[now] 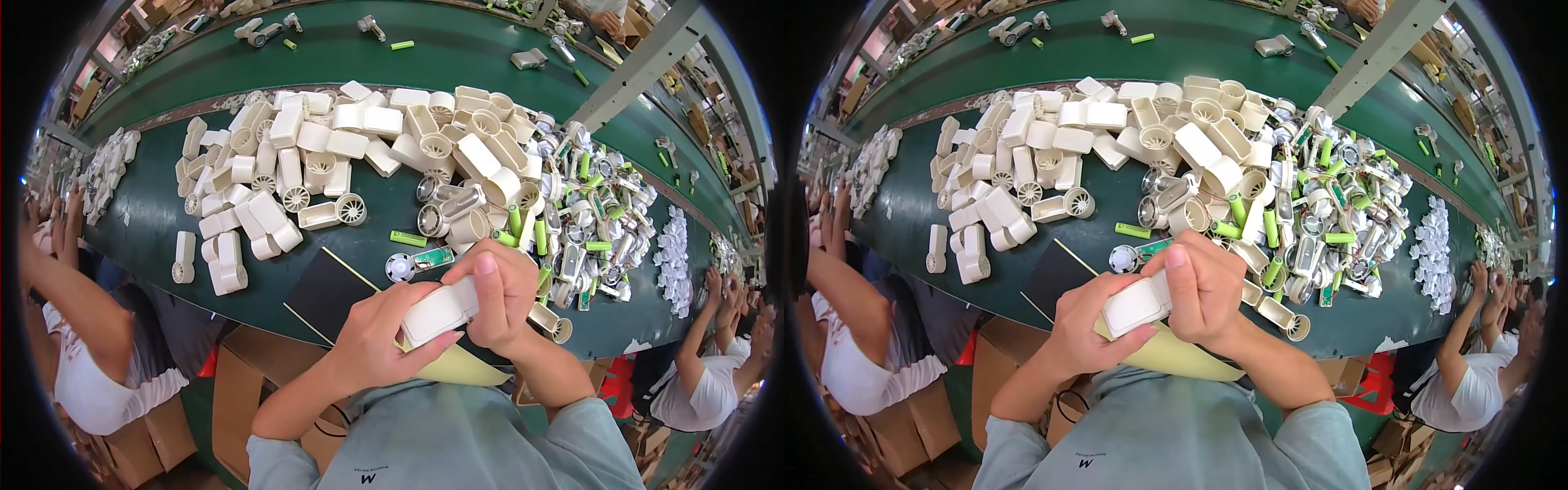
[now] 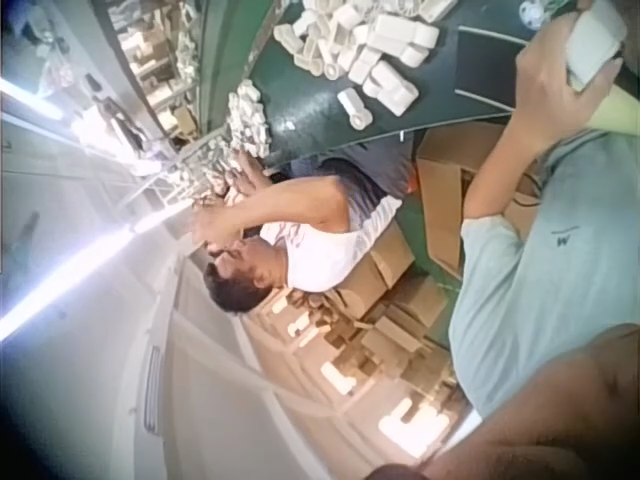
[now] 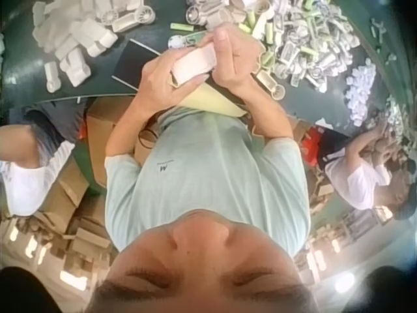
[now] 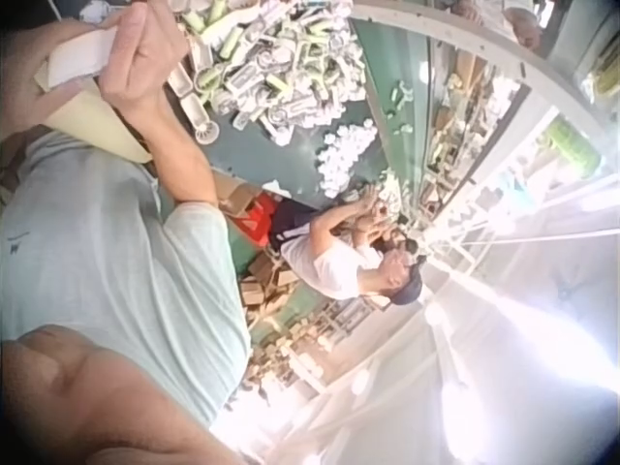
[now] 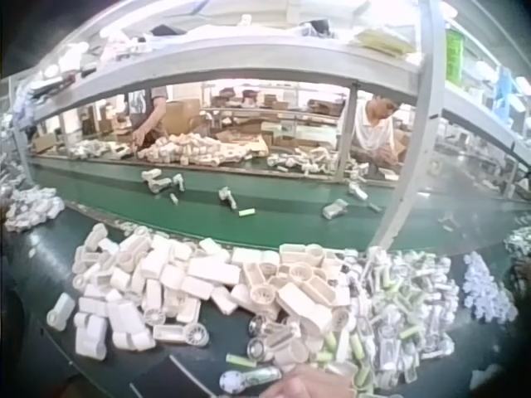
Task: The person assembles small plastic components by hand, fitting internal gears into a plastic housing on an assembly base.
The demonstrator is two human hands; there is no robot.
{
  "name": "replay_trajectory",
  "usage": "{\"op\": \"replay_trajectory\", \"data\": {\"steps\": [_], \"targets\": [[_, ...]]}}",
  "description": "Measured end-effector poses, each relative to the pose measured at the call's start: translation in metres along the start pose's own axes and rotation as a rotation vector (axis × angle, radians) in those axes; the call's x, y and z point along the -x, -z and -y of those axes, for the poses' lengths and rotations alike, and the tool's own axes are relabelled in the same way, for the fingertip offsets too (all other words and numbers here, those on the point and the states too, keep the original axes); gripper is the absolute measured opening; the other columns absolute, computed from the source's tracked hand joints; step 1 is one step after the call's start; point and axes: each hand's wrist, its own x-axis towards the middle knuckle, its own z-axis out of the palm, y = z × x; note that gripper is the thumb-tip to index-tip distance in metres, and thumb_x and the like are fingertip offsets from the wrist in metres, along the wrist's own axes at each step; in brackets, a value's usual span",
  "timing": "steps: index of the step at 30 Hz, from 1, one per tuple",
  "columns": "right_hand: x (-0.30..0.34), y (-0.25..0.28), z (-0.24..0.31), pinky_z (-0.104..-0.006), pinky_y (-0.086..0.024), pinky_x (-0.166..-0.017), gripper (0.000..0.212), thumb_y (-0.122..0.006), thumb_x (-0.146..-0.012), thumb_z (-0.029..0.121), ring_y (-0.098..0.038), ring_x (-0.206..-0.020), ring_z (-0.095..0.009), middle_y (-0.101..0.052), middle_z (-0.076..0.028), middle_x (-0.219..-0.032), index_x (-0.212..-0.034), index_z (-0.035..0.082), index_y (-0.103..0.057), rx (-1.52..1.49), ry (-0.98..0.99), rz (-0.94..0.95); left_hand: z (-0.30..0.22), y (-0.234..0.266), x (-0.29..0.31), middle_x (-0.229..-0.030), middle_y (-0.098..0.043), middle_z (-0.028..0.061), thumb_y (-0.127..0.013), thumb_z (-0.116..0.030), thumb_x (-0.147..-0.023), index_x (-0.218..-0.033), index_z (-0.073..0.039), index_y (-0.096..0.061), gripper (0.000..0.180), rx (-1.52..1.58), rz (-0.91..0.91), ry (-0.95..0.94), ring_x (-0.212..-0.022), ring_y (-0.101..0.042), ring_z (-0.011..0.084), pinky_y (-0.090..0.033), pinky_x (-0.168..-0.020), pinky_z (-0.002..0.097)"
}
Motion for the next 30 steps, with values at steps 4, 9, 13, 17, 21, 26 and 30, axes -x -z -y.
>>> {"op": "replay_trajectory", "data": {"steps": [4, 9, 13, 17, 21, 26, 30], "targets": [[0.000, -0.002, 0.003, -0.0328, -0.040, -0.050, 0.042, -0.044, -0.105, 0.013, -0.051, -0.051, -0.020, -0.058, -0.012, -0.065, -0.075, -0.003, -0.069, -0.050, -0.047, -0.037, -0.002, -0.003, 0.001, -0.087, -0.071, 0.0133, -0.088, -0.018, -0.078, -0.110, 0.002, -0.067, 0.044, -0.093, -0.004, -0.062, -0.068, -0.070, 0.0253, -0.055, -0.057, 0.0335], [-0.014, 0.007, 0.015, -0.0323, -0.044, -0.055, 0.040, -0.041, -0.108, 0.020, -0.057, -0.057, -0.019, -0.064, -0.010, -0.071, -0.089, -0.002, -0.069, -0.080, -0.396, 0.160, 0.001, 0.006, -0.001, -0.070, -0.064, 0.0089, -0.081, -0.023, -0.088, -0.103, 0.002, -0.069, 0.031, 0.051, 0.008, 0.207, -0.060, -0.064, 0.0168, -0.050, -0.055, 0.0277], [-0.011, 0.016, 0.011, -0.0393, -0.055, -0.075, 0.035, -0.053, -0.100, 0.028, -0.067, -0.081, -0.034, -0.069, -0.019, -0.100, -0.107, -0.002, -0.068, 0.109, 0.226, 0.033, 0.011, 0.023, -0.006, -0.069, -0.059, 0.0029, -0.051, -0.042, -0.108, -0.101, 0.000, -0.069, 0.046, 0.916, 0.359, 0.984, -0.052, -0.048, 0.0082, -0.031, -0.045, 0.0207], [0.007, 0.010, 0.005, -0.0375, -0.056, -0.067, 0.031, -0.061, -0.094, 0.026, -0.068, -0.076, -0.031, -0.067, -0.018, -0.092, -0.091, -0.004, -0.068, -0.015, 0.414, 0.094, 0.005, 0.015, -0.006, -0.064, -0.054, 0.0000, -0.045, -0.052, -0.109, -0.095, -0.005, -0.069, 0.055, 1.176, 0.419, 1.126, -0.049, -0.041, 0.0055, -0.027, -0.043, 0.0226], [0.008, 0.011, 0.002, -0.0340, -0.055, -0.060, 0.029, -0.059, -0.096, 0.020, -0.067, -0.067, -0.028, -0.067, -0.016, -0.080, -0.088, -0.006, -0.066, -0.093, 0.375, -0.035, -0.010, -0.004, 0.005, -0.083, -0.063, 0.0045, -0.064, -0.040, -0.101, -0.106, -0.001, -0.065, 0.039, 1.014, 0.254, 0.808, -0.063, -0.056, 0.0094, -0.041, -0.050, 0.0232], [0.005, 0.012, 0.006, -0.0331, -0.053, -0.058, 0.036, -0.045, -0.101, 0.017, -0.066, -0.063, -0.025, -0.068, -0.017, -0.075, -0.082, -0.005, -0.066, -0.107, 0.199, -0.096, 0.003, -0.018, 0.010, -0.103, -0.067, 0.0146, -0.094, -0.026, -0.070, -0.119, 0.003, -0.062, 0.065, -0.168, -0.042, -0.178, -0.079, -0.067, 0.0215, -0.054, -0.060, 0.0303], [0.007, 0.013, 0.008, -0.0310, -0.049, -0.054, 0.034, -0.049, -0.099, 0.013, -0.062, -0.058, -0.021, -0.067, -0.016, -0.071, -0.076, -0.005, -0.067, -0.176, 0.126, -0.087, -0.001, -0.012, 0.006, -0.096, -0.067, 0.0140, -0.094, -0.026, -0.065, -0.113, 0.004, -0.065, 0.063, -0.314, -0.022, -0.322, -0.073, -0.066, 0.0242, -0.054, -0.059, 0.0317]]}}
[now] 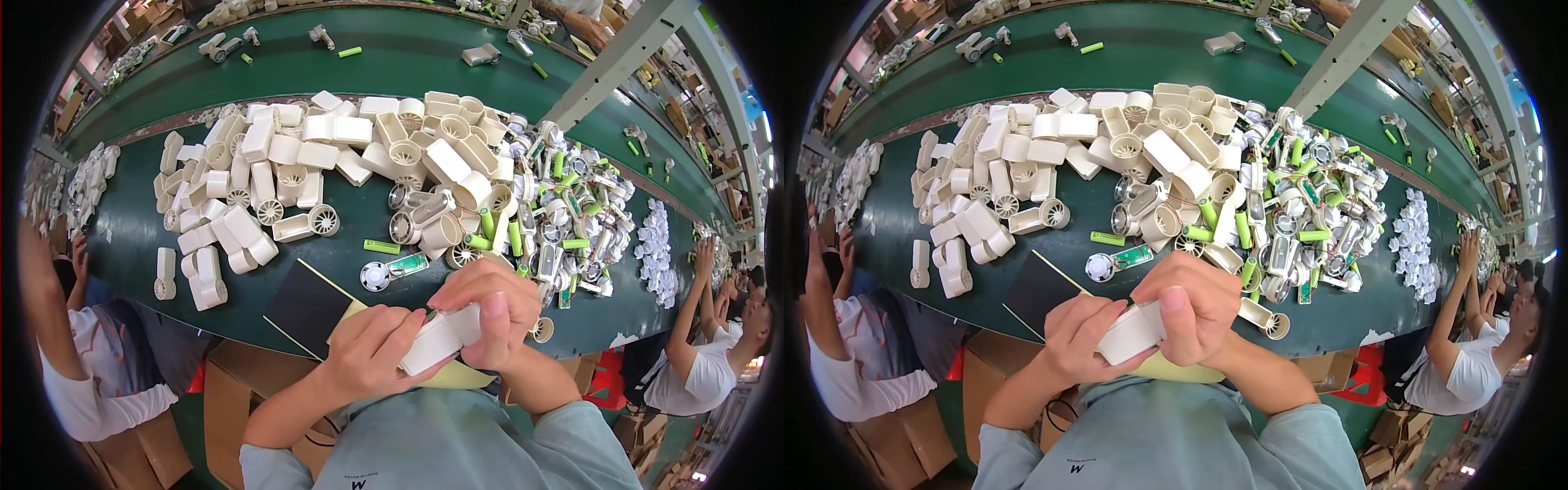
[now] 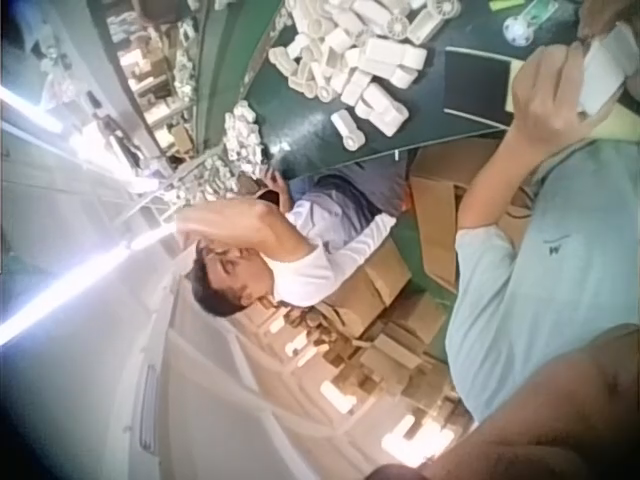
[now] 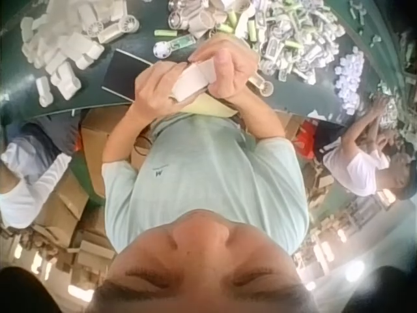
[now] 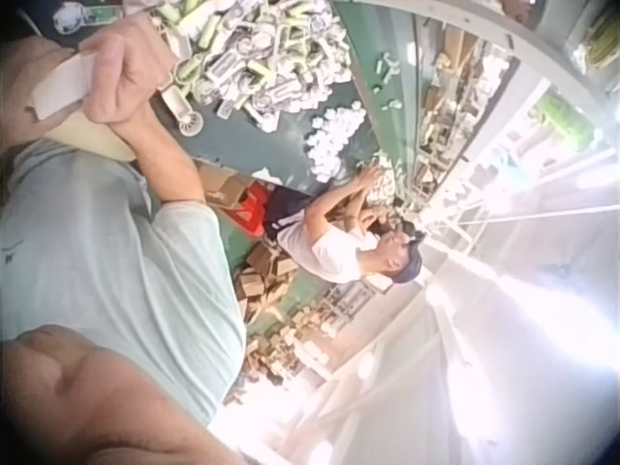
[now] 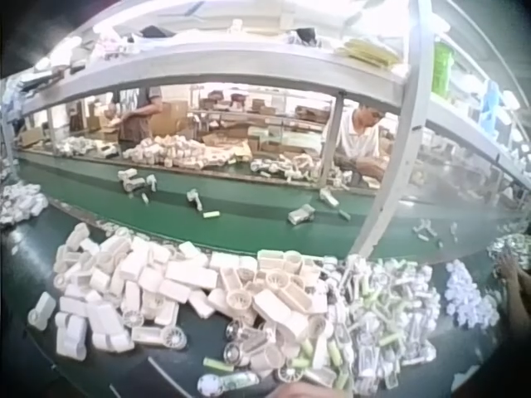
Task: The person assembles small plastic components by hand, fitting internal gears into a plastic housing on an assembly base.
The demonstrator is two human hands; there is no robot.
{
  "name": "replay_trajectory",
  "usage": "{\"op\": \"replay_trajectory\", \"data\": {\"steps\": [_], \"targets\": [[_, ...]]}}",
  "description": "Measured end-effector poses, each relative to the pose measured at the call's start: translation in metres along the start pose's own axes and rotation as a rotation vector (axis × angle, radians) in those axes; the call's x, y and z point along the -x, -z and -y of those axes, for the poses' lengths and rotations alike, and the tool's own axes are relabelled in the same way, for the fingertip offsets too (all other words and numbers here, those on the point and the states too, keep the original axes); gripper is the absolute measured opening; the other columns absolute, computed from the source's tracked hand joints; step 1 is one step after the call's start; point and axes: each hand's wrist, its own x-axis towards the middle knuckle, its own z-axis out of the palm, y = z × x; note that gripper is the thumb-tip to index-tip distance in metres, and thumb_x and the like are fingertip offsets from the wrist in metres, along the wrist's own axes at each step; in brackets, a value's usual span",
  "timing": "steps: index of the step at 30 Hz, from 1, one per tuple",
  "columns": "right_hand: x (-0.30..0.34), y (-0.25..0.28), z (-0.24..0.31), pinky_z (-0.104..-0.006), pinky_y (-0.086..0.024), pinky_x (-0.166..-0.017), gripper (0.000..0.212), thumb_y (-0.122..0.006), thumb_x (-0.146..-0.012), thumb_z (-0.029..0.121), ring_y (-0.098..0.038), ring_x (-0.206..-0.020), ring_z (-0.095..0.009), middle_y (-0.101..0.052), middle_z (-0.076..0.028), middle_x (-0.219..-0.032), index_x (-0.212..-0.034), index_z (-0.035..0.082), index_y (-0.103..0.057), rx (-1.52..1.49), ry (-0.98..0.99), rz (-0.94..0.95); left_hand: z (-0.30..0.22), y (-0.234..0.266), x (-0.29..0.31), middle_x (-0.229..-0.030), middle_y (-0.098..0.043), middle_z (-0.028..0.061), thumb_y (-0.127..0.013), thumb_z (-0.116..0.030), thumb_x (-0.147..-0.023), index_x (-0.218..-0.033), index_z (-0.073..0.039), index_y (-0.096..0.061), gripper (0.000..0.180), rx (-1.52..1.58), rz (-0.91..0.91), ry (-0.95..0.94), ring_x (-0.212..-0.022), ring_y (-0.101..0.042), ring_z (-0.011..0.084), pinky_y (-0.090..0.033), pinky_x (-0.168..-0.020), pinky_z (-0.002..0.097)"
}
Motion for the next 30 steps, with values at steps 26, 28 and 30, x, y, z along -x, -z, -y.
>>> {"op": "replay_trajectory", "data": {"steps": [26, 28, 30], "targets": [[-0.116, 0.039, 0.025, -0.0338, -0.057, -0.082, 0.048, -0.090, -0.073, 0.021, -0.074, -0.089, -0.027, -0.075, -0.014, -0.104, -0.114, 0.002, -0.074, 0.146, -0.187, 0.827, 0.030, 0.021, -0.001, -0.114, -0.068, 0.0160, -0.093, -0.015, -0.073, -0.130, 0.002, -0.058, 0.070, 0.579, -0.068, 0.366, -0.092, -0.069, 0.0215, -0.055, -0.076, 0.0316], [-0.147, 0.056, 0.008, -0.0328, -0.057, -0.081, 0.049, -0.090, -0.075, 0.025, -0.073, -0.089, -0.024, -0.074, -0.013, -0.103, -0.114, 0.001, -0.074, 0.224, -0.154, 0.806, 0.035, 0.022, 0.000, -0.130, -0.061, 0.0187, -0.094, -0.021, -0.073, -0.142, -0.002, -0.049, 0.084, 0.598, -0.075, 0.499, -0.107, -0.066, 0.0258, -0.055, -0.086, 0.0359], [-0.177, 0.072, -0.037, -0.0316, -0.056, -0.084, 0.047, -0.084, -0.085, 0.027, -0.068, -0.097, -0.015, -0.071, -0.008, -0.104, -0.120, 0.000, -0.069, 0.250, -0.307, 0.587, 0.051, 0.035, 0.006, -0.130, -0.061, 0.0202, -0.094, -0.028, -0.072, -0.141, -0.002, -0.052, 0.084, 0.257, 0.086, 0.268, -0.113, -0.065, 0.0329, -0.053, -0.094, 0.0417]]}}
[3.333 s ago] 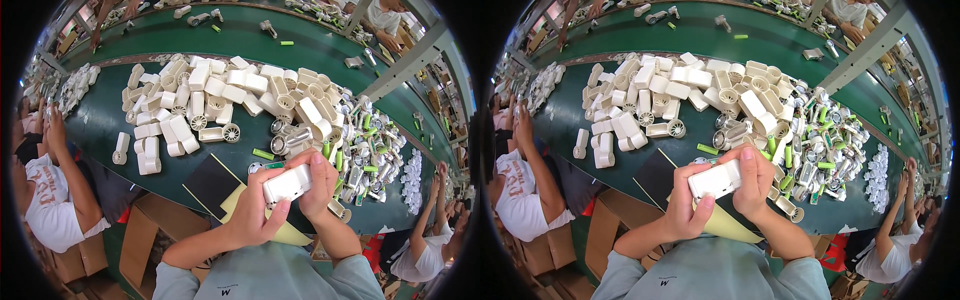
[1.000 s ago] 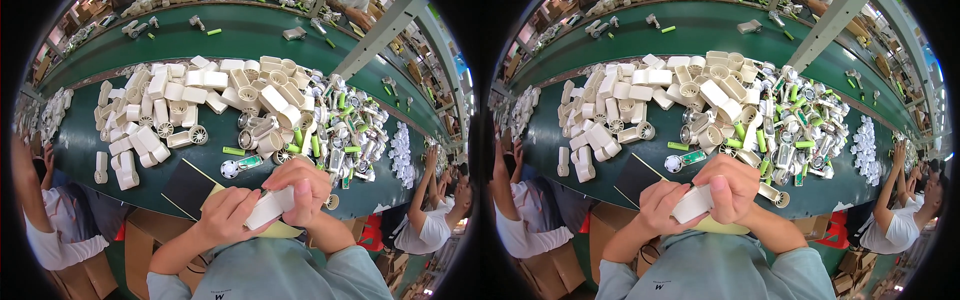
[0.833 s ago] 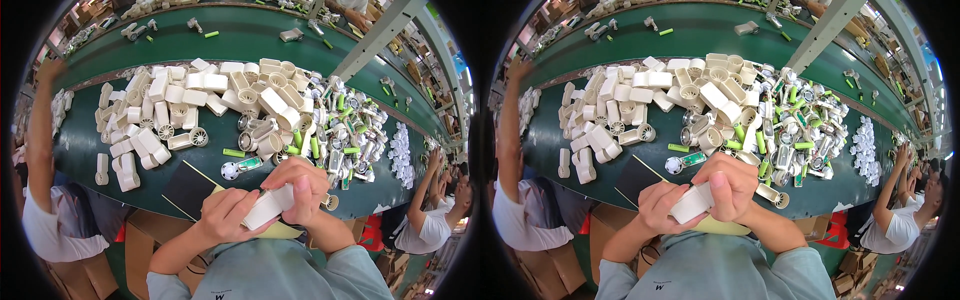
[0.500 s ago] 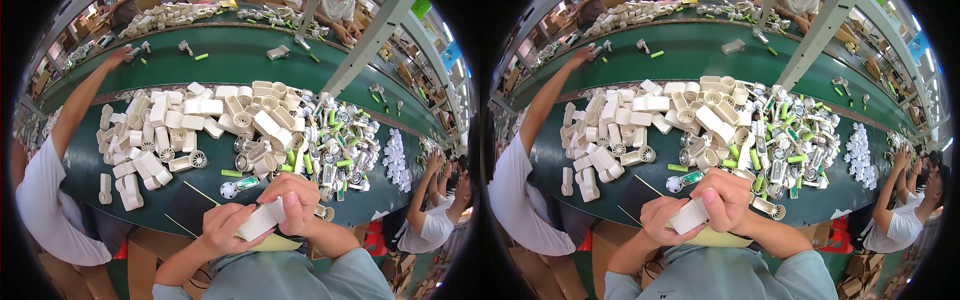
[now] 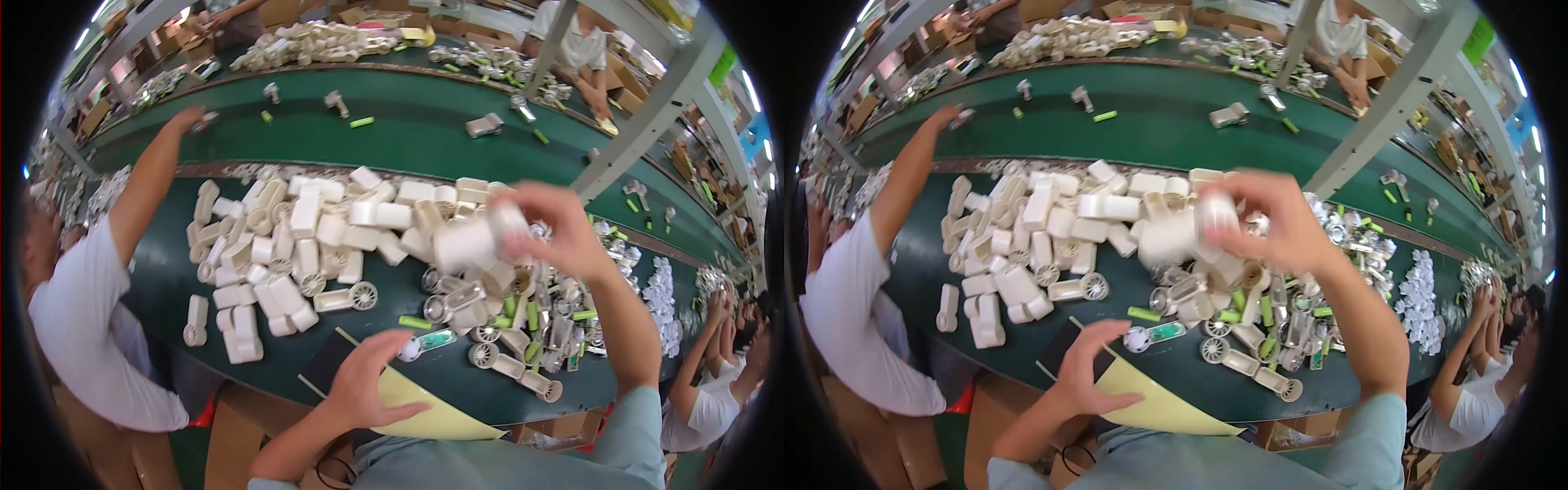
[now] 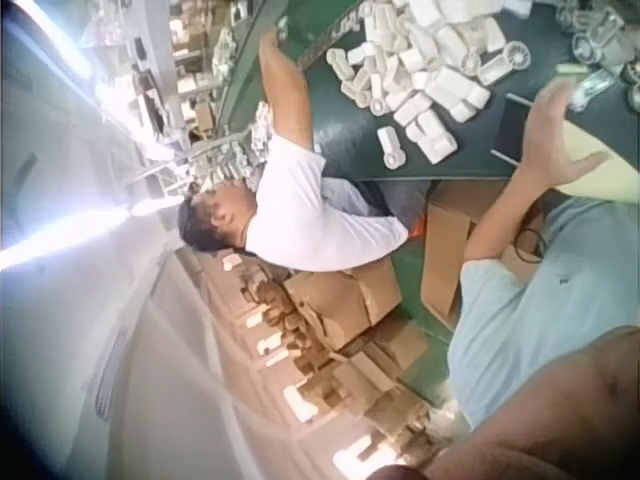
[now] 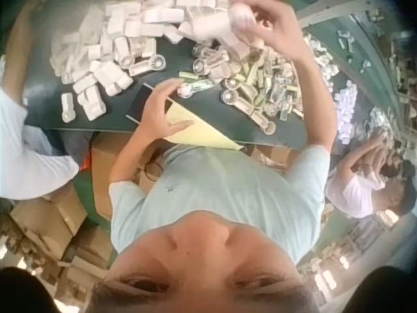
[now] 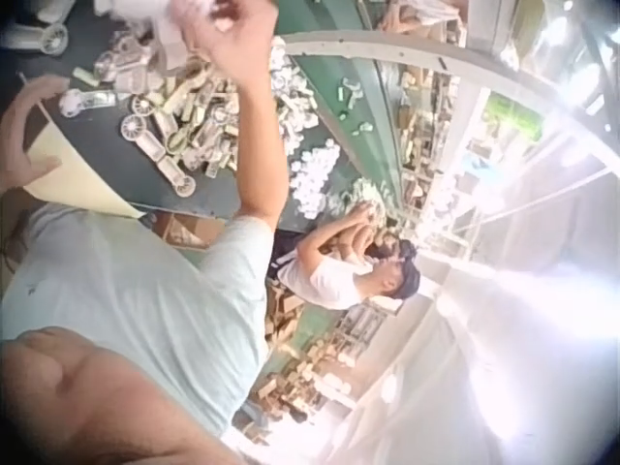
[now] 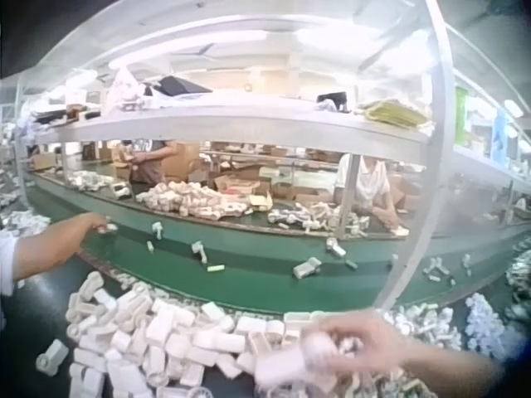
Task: The person assembles small plastic components by hand, fitting internal gears into a plastic housing on an assembly base.
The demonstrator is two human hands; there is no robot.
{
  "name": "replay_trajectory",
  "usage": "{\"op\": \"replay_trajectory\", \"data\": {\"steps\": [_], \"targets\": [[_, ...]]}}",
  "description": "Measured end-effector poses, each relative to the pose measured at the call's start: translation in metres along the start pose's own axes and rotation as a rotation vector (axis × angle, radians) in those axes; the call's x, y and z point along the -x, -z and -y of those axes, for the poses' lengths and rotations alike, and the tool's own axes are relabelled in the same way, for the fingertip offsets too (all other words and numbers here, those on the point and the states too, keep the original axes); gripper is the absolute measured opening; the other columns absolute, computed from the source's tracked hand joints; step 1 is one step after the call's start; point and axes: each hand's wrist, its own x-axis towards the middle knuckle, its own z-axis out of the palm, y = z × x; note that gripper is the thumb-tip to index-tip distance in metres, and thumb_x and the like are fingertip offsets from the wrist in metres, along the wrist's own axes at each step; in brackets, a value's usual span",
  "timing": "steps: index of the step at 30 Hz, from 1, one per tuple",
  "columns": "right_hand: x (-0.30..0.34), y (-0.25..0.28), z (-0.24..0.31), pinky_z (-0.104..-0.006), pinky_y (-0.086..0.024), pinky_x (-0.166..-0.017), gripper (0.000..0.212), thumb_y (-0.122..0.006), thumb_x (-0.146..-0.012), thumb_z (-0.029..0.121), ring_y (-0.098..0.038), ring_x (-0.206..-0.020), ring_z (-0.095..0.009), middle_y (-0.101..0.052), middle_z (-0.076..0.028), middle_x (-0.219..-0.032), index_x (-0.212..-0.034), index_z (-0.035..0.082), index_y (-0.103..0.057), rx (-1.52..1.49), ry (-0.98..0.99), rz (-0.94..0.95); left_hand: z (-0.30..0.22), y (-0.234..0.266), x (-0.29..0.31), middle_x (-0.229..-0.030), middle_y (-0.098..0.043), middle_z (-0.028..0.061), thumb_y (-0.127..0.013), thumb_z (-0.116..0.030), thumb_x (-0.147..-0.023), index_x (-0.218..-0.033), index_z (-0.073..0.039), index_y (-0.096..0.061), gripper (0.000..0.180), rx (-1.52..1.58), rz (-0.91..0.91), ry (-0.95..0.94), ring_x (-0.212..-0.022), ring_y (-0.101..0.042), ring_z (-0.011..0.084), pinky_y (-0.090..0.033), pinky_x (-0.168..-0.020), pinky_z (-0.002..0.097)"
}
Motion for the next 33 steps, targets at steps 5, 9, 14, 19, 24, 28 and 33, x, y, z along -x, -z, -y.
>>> {"op": "replay_trajectory", "data": {"steps": [5, 9, 14, 19, 24, 28, 33], "targets": [[-0.087, 0.048, -0.141, -0.0344, -0.057, -0.083, 0.054, -0.084, -0.082, 0.030, -0.072, -0.091, -0.021, -0.075, -0.014, -0.103, -0.123, 0.000, -0.067, 0.311, -0.239, -0.459, 0.015, 0.024, 0.026, -0.156, -0.048, 0.0088, -0.069, -0.058, -0.089, -0.146, -0.019, -0.056, 0.071, -0.404, 0.648, -0.156, -0.144, -0.045, 0.0258, -0.037, -0.116, 0.0509], [-0.119, 0.071, -0.243, -0.0405, -0.054, -0.097, 0.062, -0.084, -0.079, 0.032, -0.070, -0.109, -0.030, -0.071, -0.018, -0.120, -0.129, 0.002, -0.063, 0.398, -0.200, -0.196, 0.024, 0.013, 0.032, -0.155, -0.049, 0.0090, -0.069, -0.055, -0.090, -0.143, -0.021, -0.061, 0.064, -0.511, 0.617, -0.137, -0.143, -0.046, 0.0285, -0.037, -0.115, 0.0544], [-0.159, 0.107, -0.271, -0.0456, -0.052, -0.101, 0.050, -0.071, -0.087, 0.031, -0.065, -0.117, -0.038, -0.068, -0.020, -0.125, -0.127, 0.002, -0.061, 0.651, -0.339, -0.464, 0.021, 0.001, 0.028, -0.151, -0.051, 0.0180, -0.072, -0.048, -0.089, -0.132, -0.021, -0.069, 0.051, -0.635, 0.380, 0.107, -0.137, -0.050, 0.0369, -0.036, -0.112, 0.0582], [-0.146, 0.141, -0.351, -0.0487, -0.053, -0.098, 0.042, -0.066, -0.089, 0.024, -0.063, -0.114, -0.042, -0.063, -0.022, -0.126, -0.124, 0.003, -0.057, 0.931, -0.567, -0.568, 0.021, -0.014, 0.020, -0.150, -0.048, 0.0255, -0.081, -0.039, -0.082, -0.123, -0.007, -0.065, 0.054, -0.562, 0.292, 0.161, -0.139, -0.046, 0.0429, -0.031, -0.116, 0.0593], [-0.157, 0.122, -0.331, -0.0474, -0.056, -0.092, 0.041, -0.067, -0.085, 0.012, -0.066, -0.107, -0.038, -0.063, -0.021, -0.121, -0.122, 0.001, -0.055, 1.073, -0.507, -0.275, 0.017, -0.002, -0.005, -0.142, -0.053, 0.0249, -0.085, -0.019, -0.076, -0.124, -0.001, -0.056, 0.059, -0.402, 0.112, 0.088, -0.125, -0.056, 0.0423, -0.046, -0.106, 0.0526], [-0.192, 0.093, -0.239, -0.0364, -0.059, -0.052, 0.040, -0.059, -0.085, 0.012, -0.073, -0.065, -0.031, -0.066, -0.018, -0.112, -0.121, -0.005, -0.060, 0.497, -0.891, 0.318, 0.019, -0.008, -0.052, -0.132, -0.058, 0.0195, -0.079, -0.020, -0.083, -0.131, 0.001, -0.059, 0.056, -0.443, 0.241, 0.130, -0.118, -0.057, 0.0366, -0.048, -0.101, 0.0429], [-0.190, 0.106, -0.268, -0.0482, -0.046, -0.112, 0.059, -0.063, -0.082, 0.007, -0.054, -0.133, -0.033, -0.044, -0.011, -0.159, -0.138, 0.020, -0.053, 0.897, -0.489, -0.132, 0.027, -0.016, -0.062, -0.122, -0.060, 0.0188, -0.079, -0.022, -0.086, -0.132, 0.003, -0.058, 0.056, -0.361, 0.263, 0.145, -0.112, -0.059, 0.0353, -0.050, -0.096, 0.0411]]}}
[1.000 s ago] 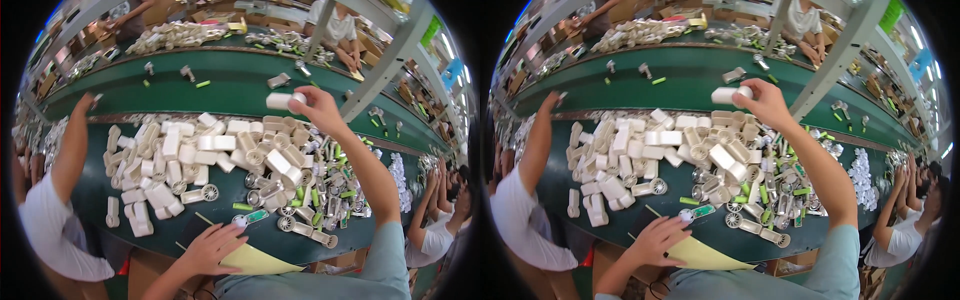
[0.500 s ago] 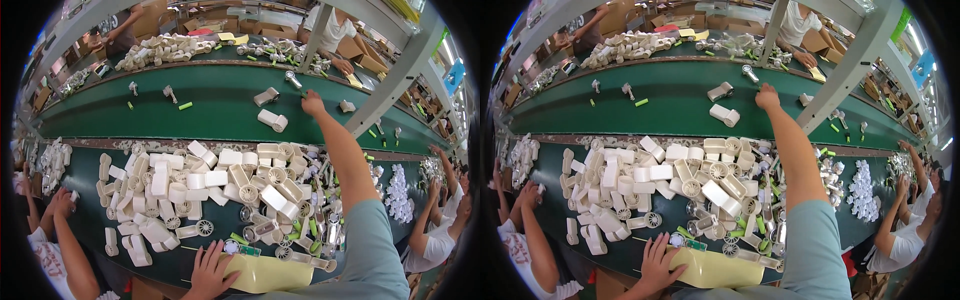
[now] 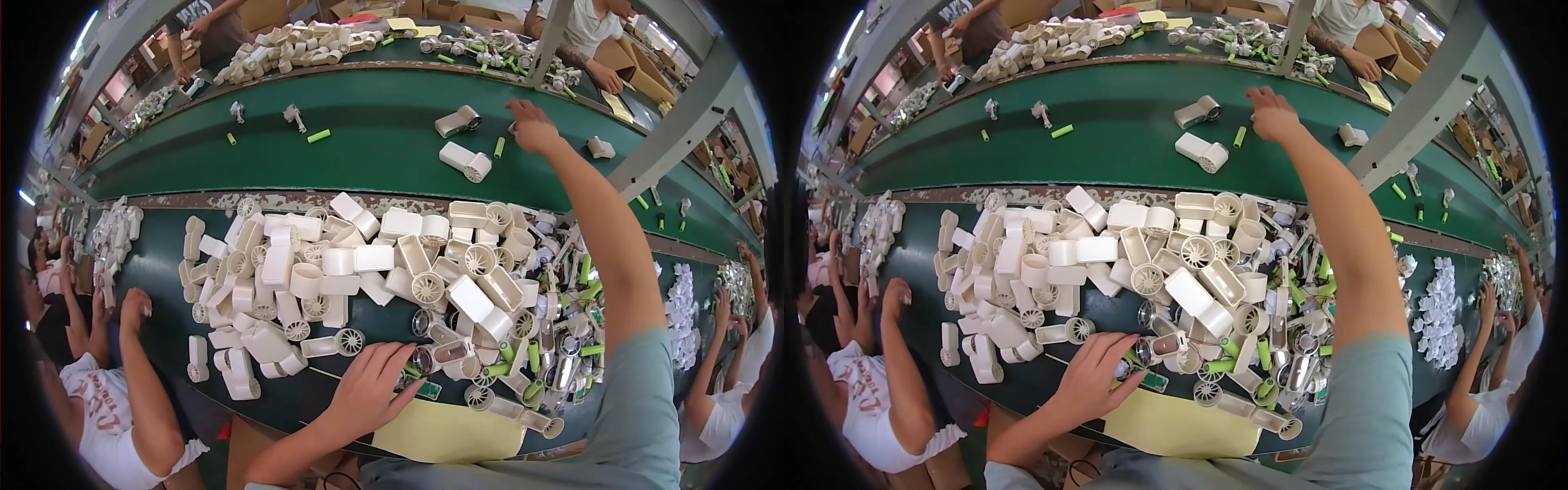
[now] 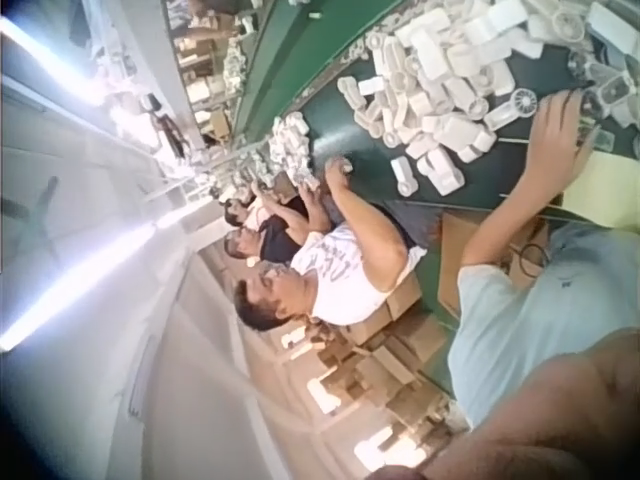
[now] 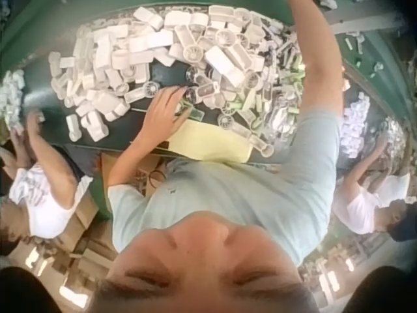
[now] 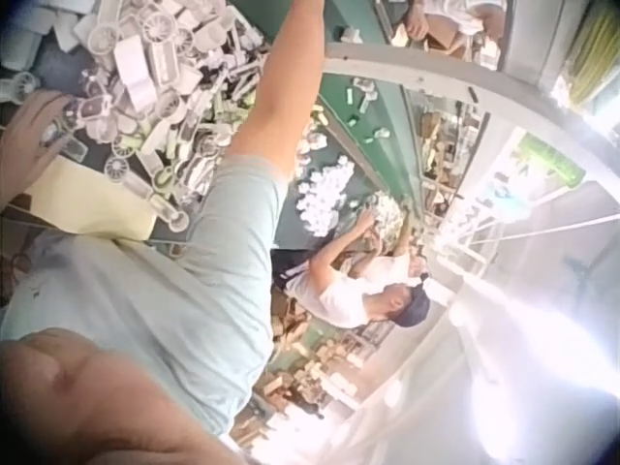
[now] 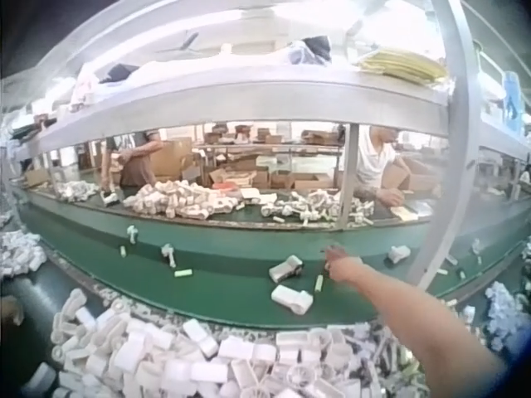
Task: The person assembles small plastic components by hand, fitting internal gears into a plastic housing on an assembly base.
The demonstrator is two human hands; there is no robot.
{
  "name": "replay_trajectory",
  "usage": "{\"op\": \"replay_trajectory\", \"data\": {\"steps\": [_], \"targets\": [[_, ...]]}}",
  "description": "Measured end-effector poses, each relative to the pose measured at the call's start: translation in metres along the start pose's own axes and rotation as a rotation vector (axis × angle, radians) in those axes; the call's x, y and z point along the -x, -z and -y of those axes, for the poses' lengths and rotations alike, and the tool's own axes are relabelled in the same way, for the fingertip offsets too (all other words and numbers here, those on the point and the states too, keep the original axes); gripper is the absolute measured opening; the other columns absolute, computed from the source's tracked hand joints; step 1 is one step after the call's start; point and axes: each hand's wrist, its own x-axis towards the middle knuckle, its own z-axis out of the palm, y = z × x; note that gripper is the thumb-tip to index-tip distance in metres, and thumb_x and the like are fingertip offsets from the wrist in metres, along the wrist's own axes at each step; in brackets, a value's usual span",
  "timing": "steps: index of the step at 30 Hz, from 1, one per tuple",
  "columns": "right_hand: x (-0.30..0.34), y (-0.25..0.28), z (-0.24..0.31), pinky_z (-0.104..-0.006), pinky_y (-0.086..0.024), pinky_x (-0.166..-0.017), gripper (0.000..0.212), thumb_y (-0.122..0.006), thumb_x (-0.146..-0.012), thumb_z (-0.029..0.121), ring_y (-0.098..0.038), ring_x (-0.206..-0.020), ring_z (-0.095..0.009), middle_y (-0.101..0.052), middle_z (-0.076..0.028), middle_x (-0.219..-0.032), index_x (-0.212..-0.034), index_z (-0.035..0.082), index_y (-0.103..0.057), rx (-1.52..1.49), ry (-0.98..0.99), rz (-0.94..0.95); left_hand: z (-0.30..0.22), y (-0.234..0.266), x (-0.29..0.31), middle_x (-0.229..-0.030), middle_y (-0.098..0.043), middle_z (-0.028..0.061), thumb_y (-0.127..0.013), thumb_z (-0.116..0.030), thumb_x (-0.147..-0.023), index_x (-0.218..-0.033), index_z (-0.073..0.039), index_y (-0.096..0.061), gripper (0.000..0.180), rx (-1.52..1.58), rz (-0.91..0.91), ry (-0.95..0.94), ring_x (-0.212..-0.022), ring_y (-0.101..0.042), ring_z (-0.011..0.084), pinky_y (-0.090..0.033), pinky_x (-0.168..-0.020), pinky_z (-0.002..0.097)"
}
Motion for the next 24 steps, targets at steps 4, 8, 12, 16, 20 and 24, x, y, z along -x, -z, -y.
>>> {"op": "replay_trajectory", "data": {"steps": [4, 8, 12, 16, 20, 24], "targets": [[-0.026, -0.042, -0.096, -0.0503, -0.048, -0.109, 0.075, -0.062, -0.083, 0.000, -0.054, -0.130, -0.042, -0.035, -0.008, -0.161, -0.150, 0.025, -0.044, 0.221, 0.097, -0.062, -0.004, -0.004, -0.022, -0.117, -0.063, 0.0178, -0.080, -0.030, -0.086, -0.134, 0.005, -0.055, 0.064, 0.173, 0.024, 0.053, -0.106, -0.060, 0.0345, -0.050, -0.092, 0.0413], [-0.039, -0.033, -0.054, -0.0492, -0.053, -0.103, 0.054, -0.065, -0.086, 0.005, -0.060, -0.123, -0.041, -0.041, -0.011, -0.156, -0.138, 0.018, -0.056, 0.248, 0.091, 0.067, -0.012, -0.007, -0.024, -0.114, -0.062, 0.0148, -0.082, -0.034, -0.083, -0.128, 0.004, -0.057, 0.064, 0.000, -0.041, -0.023, -0.105, -0.059, 0.0311, -0.050, -0.091, 0.0391], [-0.015, -0.011, -0.048, -0.0495, -0.056, -0.094, 0.024, -0.065, -0.090, 0.018, -0.065, -0.114, -0.041, -0.063, -0.017, -0.130, -0.112, 0.008, -0.067, 0.185, 0.005, -0.001, -0.010, -0.013, -0.024, -0.110, -0.062, 0.0121, -0.087, -0.028, -0.077, -0.118, -0.004, -0.064, 0.052, 0.055, -0.088, -0.083, -0.097, -0.062, 0.0284, -0.053, -0.081, 0.0369], [0.056, 0.036, 0.017, -0.0526, -0.056, -0.089, 0.025, -0.062, -0.092, 0.027, -0.066, -0.111, -0.040, -0.071, -0.018, -0.105, -0.105, 0.006, -0.068, 0.160, -0.090, -0.088, -0.009, 0.023, -0.008, -0.113, -0.063, 0.0131, -0.084, -0.019, -0.082, -0.125, -0.003, -0.065, 0.050, 0.311, -0.148, -0.048, -0.098, -0.065, 0.0259, -0.055, -0.084, 0.0364], [0.150, 0.086, 0.033, -0.0522, -0.055, -0.073, 0.027, -0.062, -0.093, 0.030, -0.067, -0.082, -0.041, -0.070, -0.019, -0.087, -0.102, 0.004, -0.067, -0.052, 0.187, -0.499, -0.002, 0.026, 0.007, -0.120, -0.061, 0.0101, -0.071, -0.024, -0.095, -0.151, -0.002, -0.040, 0.067, 1.124, -0.499, -0.002, -0.107, -0.067, 0.0273, -0.056, -0.098, 0.0477], [0.255, 0.122, 0.042, -0.0273, -0.047, -0.054, 0.022, -0.064, -0.096, 0.020, -0.059, -0.062, -0.013, -0.067, -0.004, -0.085, -0.113, 0.006, -0.063, -1.034, 0.065, -0.258, -0.011, 0.037, -0.007, -0.119, -0.060, 0.0078, -0.059, -0.045, -0.101, -0.157, -0.006, -0.032, 0.074, 1.534, -0.765, 0.127, -0.095, -0.068, 0.0251, -0.059, -0.090, 0.0486]]}}
